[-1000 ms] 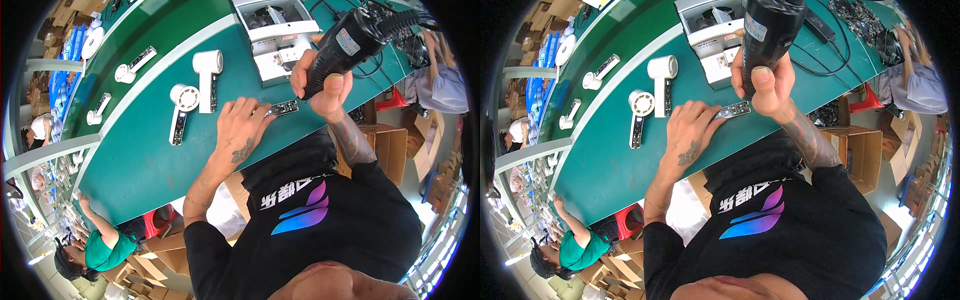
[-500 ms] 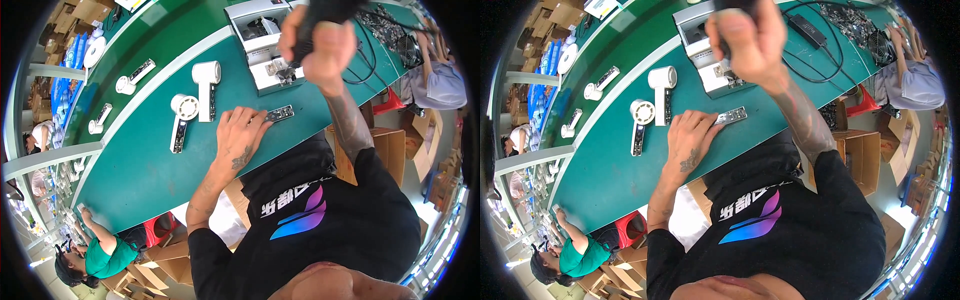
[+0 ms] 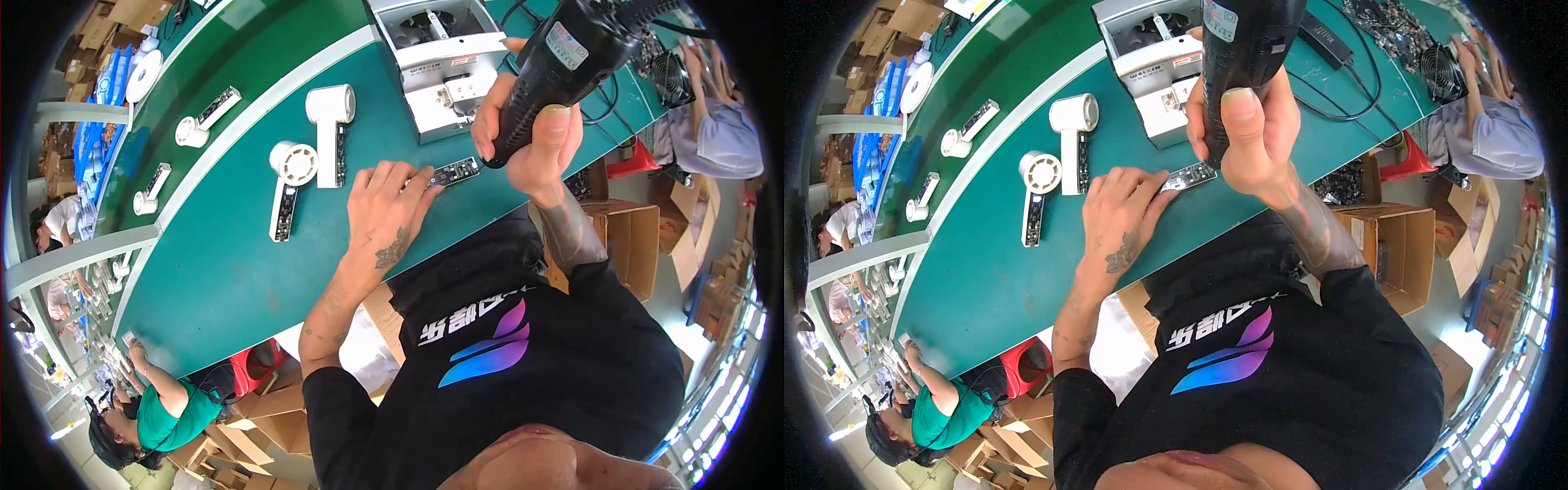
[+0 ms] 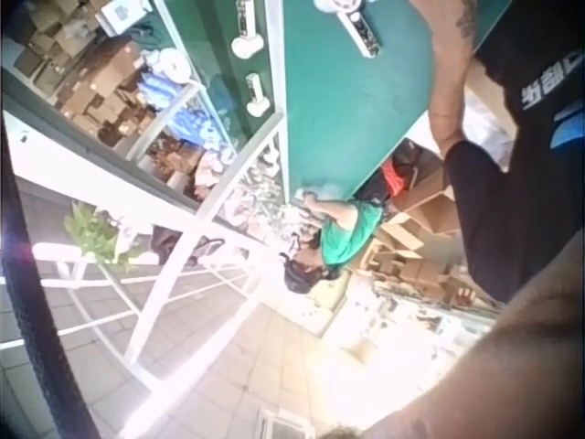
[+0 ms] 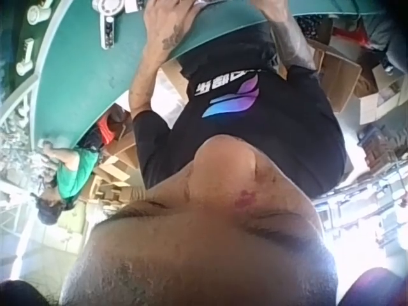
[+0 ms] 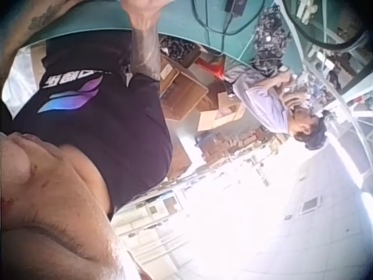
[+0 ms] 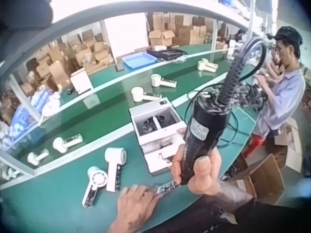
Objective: The person assembles portable fan components by positioning circuit boards onto plastic fan housings and fastening them together using an electric screwdriver.
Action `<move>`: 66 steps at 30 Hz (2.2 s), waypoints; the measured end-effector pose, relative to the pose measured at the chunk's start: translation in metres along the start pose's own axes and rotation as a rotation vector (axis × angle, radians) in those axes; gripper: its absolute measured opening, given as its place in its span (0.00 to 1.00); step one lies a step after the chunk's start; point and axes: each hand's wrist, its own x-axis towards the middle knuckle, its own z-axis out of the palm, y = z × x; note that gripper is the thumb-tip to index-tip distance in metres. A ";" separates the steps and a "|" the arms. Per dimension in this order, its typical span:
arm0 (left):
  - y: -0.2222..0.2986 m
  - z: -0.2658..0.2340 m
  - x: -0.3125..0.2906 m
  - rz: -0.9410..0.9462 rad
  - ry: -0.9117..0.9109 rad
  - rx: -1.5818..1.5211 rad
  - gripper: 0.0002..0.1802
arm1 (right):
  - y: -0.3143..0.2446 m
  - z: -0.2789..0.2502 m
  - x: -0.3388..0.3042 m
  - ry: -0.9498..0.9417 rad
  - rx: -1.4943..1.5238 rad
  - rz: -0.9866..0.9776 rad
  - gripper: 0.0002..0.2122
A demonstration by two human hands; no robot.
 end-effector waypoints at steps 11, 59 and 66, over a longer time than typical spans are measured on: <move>0.001 0.001 -0.004 -0.016 -0.011 -0.010 0.13 | 0.012 -0.005 -0.021 -0.027 0.055 0.038 0.45; -0.011 -0.012 -0.004 -0.131 -0.130 -0.096 0.36 | 0.025 0.054 0.008 -0.157 0.209 0.009 0.38; -0.016 0.004 -0.006 -0.083 -0.007 -0.248 0.25 | 0.031 0.055 0.003 -0.165 0.240 -0.017 0.38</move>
